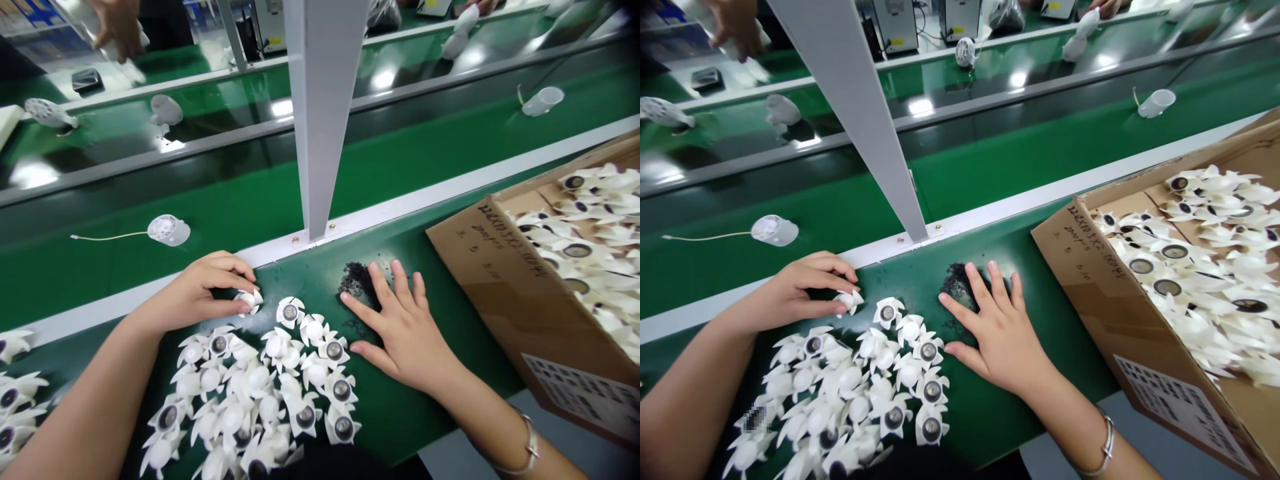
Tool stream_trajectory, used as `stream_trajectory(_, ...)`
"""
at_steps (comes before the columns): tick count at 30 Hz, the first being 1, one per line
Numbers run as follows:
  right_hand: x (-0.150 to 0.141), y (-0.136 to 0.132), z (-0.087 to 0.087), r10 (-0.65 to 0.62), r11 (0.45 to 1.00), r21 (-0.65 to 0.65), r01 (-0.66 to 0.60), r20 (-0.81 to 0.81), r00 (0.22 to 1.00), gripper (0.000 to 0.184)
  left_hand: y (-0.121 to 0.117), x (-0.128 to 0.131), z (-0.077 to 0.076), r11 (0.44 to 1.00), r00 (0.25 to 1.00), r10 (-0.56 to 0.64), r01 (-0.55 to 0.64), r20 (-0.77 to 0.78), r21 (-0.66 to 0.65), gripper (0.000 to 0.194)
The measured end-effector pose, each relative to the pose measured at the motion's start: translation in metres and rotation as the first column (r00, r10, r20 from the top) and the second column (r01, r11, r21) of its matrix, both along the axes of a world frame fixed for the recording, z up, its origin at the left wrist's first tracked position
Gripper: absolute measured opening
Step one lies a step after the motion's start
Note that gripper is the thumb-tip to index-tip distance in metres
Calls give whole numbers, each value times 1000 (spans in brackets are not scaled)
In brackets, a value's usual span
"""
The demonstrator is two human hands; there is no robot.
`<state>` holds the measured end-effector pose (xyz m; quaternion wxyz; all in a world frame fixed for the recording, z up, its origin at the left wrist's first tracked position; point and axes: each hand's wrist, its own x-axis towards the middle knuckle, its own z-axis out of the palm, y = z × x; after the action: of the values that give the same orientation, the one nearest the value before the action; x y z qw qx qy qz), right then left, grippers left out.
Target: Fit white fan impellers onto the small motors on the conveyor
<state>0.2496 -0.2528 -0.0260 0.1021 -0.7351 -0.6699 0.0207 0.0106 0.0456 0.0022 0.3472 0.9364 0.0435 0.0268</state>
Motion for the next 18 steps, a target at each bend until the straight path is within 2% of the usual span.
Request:
stream_trajectory(3, 0, 1, -1, -21, 1000, -16, 21, 5, 1000, 60, 0, 0, 0, 1000, 1000, -3, 3, -13, -1, 22)
stream_trajectory(8, 0, 0, -4, -104, 995, -9, 104, 6, 995, 74, 1, 0, -1, 1000, 1000, -6, 6, -10, -9, 22)
stream_trajectory(14, 0, 1, -1, -53, 998, 23, 53, 27, 998, 73, 1, 1, 4, 999, 1000, 10, -10, -2, -46, 21)
stream_trajectory(18, 0, -3, -7, -62, 993, 108, 52, 97, 993, 77, -7, 0, 8, 995, 998, 57, -54, 38, -80, 21)
